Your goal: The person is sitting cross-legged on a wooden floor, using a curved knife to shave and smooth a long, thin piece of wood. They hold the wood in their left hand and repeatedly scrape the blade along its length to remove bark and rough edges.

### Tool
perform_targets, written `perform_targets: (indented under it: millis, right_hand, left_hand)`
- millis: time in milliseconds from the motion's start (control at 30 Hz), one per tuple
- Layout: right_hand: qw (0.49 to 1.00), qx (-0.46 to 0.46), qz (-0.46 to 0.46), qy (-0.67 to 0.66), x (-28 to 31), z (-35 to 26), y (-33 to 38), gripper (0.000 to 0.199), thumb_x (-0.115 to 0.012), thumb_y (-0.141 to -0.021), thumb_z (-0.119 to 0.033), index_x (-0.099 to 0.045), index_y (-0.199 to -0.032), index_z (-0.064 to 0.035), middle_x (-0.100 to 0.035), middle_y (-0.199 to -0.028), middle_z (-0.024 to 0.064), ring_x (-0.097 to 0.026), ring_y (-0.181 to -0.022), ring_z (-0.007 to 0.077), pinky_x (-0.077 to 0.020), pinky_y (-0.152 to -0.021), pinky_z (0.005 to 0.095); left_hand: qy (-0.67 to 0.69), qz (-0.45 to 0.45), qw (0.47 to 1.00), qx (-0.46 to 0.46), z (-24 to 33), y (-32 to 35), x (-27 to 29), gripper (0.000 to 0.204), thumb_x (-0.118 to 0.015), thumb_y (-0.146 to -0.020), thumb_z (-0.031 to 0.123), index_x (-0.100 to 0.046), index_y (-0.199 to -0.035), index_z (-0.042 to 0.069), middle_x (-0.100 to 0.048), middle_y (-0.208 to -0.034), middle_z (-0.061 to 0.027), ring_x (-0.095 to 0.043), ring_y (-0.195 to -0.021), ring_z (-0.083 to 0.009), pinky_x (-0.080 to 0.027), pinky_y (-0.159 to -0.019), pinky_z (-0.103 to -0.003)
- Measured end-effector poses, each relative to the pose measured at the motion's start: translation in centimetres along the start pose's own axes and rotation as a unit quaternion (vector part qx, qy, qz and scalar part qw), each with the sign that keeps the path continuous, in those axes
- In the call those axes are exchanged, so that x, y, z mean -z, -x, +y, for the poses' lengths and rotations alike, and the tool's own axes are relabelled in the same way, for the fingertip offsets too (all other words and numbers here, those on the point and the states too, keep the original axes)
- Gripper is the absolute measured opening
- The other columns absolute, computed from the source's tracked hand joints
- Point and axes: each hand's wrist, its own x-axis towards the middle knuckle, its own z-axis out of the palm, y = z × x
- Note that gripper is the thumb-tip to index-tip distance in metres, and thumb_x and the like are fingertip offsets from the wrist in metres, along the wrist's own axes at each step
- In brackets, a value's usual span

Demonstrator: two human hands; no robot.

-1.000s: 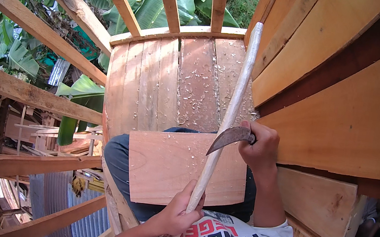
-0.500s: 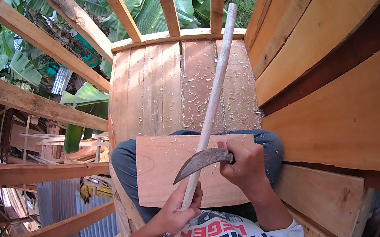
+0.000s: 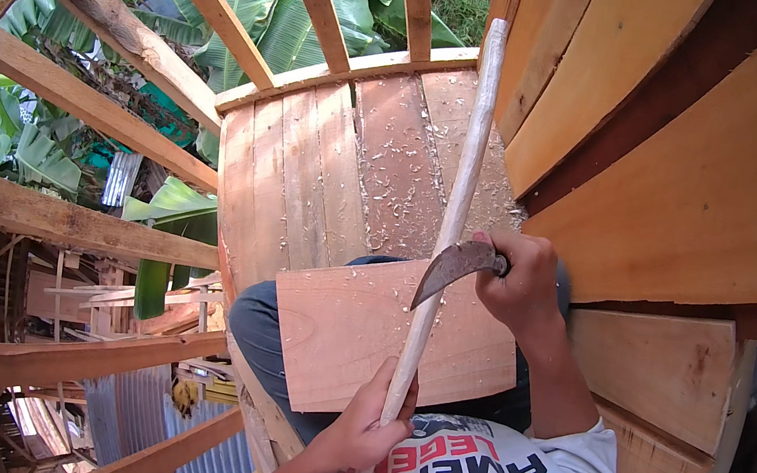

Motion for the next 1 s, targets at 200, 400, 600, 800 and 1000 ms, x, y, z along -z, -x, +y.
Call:
perform_targets:
  millis: [200,400,600,800,1000]
  right_hand:
    - [0.998,0.048,-0.026,-0.043,-0.2,-0.7,1.2,0.027,-0.066,-0.080,-0.008,-0.051,-0.059,-0.0020,-0.048,-0.053,0.0172,-0.051,-0.045,0.0317,-0.0373,-0.043,0.0345]
    - [0.980,0.166,-0.110,-0.016,-0.2,-2.3,3.0,0.016,-0.066,-0.080,-0.013,-0.063,-0.067,-0.0034,-0.056,-0.057,0.0167,-0.058,-0.051,0.0347,-0.0431,-0.046,0.0382]
    - [0.990,0.121,-0.058,-0.047,-0.9,-1.2,1.6,0.015,-0.067,-0.077,-0.012,-0.061,-0.066,-0.0043,-0.053,-0.054,0.0152,-0.057,-0.049,0.0322,-0.0432,-0.045,0.0382]
    - [1.000,0.001,0.021,-0.015,-1.4,0.8,-0.1,0.021,-0.068,-0.075,-0.008,-0.053,-0.060,-0.0060,-0.048,-0.051,0.0123,-0.054,-0.047,0.0300,-0.0433,-0.047,0.0382]
    - [0.999,0.028,-0.022,-0.003,-1.5,1.8,0.9,0.013,-0.066,-0.073,-0.007,-0.069,-0.085,-0.0040,-0.061,-0.064,0.0156,-0.062,-0.057,0.0327,-0.0476,-0.051,0.0363]
  left_hand:
    - [-0.023,-0.024,0.999,-0.029,-0.9,0.7,0.9,0.043,-0.049,-0.066,-0.006,-0.039,-0.107,0.003,-0.039,-0.081,-0.0025,-0.040,-0.066,-0.0090,-0.036,-0.058,-0.023]
    - [0.000,-0.015,0.999,-0.033,-0.7,0.4,0.7,0.044,-0.051,-0.066,-0.004,-0.039,-0.108,0.002,-0.040,-0.082,-0.0024,-0.042,-0.067,-0.0089,-0.037,-0.059,-0.024]
    - [0.041,-0.017,0.999,-0.022,-0.9,0.3,0.2,0.046,-0.051,-0.065,-0.003,-0.039,-0.109,0.002,-0.038,-0.075,-0.0011,-0.039,-0.064,-0.0086,-0.036,-0.057,-0.024]
    - [0.027,-0.018,0.999,-0.011,-1.0,0.5,0.4,0.045,-0.050,-0.066,-0.003,-0.039,-0.109,0.002,-0.039,-0.075,-0.0015,-0.040,-0.064,-0.0089,-0.036,-0.057,-0.023]
    - [0.022,-0.019,1.000,0.005,-1.5,0.2,1.0,0.043,-0.052,-0.066,-0.006,-0.041,-0.107,0.002,-0.040,-0.076,-0.0024,-0.042,-0.066,-0.0103,-0.036,-0.058,-0.025]
